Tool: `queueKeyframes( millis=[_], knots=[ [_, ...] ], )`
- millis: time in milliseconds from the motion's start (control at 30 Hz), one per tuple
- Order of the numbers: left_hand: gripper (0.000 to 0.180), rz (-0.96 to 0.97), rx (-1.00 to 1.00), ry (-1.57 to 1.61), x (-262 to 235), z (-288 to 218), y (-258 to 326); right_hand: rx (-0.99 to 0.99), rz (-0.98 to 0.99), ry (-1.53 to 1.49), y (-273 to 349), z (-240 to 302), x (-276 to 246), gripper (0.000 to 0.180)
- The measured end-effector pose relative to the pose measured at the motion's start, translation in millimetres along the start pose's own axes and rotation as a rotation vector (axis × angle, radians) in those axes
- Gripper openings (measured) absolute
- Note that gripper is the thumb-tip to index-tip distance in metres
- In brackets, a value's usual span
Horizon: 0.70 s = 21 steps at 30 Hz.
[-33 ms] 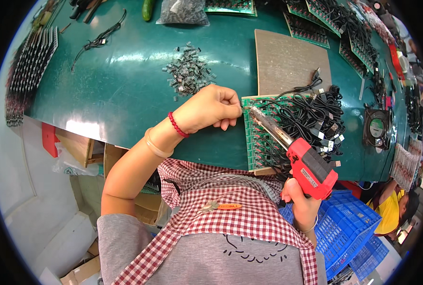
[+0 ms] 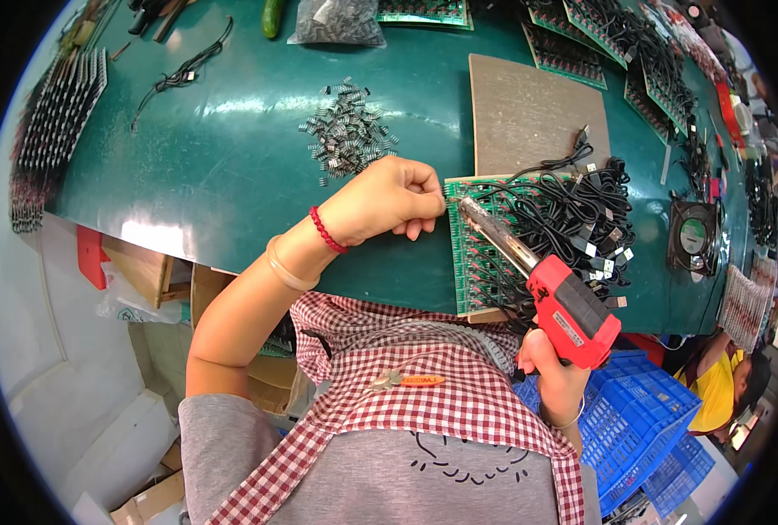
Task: The person solders electronic components onto circuit boards using a soldering iron, places a board into a box, pours more components from a bag onto the table, and solders components onto another board.
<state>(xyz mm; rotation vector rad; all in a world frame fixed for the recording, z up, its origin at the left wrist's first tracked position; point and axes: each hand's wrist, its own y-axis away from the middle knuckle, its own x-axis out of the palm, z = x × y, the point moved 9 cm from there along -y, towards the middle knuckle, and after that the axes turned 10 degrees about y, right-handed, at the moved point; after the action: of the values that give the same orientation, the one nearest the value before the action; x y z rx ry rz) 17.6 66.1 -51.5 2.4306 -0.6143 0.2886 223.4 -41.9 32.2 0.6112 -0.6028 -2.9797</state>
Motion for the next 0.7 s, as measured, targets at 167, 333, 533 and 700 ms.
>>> queueKeyframes(
  millis=[167, 333, 533, 700],
  knots=[
    [0.01, -0.004, -0.004, -0.008, 1.3, -1.5, -1.5, -0.033, 0.014, 0.089, 1.8, -4.4, -2.2, 0.005],
    [0.009, -0.012, 0.006, 0.001, -0.1, -2.3, 0.6, -0.014, -0.009, -0.023, 5.3, -0.5, -2.0, 0.018],
    [0.009, -0.027, 0.011, -0.006, -0.8, -1.1, -0.3, 0.033, -0.005, -0.038, 1.8, -3.2, -0.3, 0.026],
    [0.01, -0.042, 0.018, 0.003, 0.2, -2.6, 1.1, 0.007, 0.018, -0.004, 3.7, -4.5, -0.4, 0.011]
  ],
)
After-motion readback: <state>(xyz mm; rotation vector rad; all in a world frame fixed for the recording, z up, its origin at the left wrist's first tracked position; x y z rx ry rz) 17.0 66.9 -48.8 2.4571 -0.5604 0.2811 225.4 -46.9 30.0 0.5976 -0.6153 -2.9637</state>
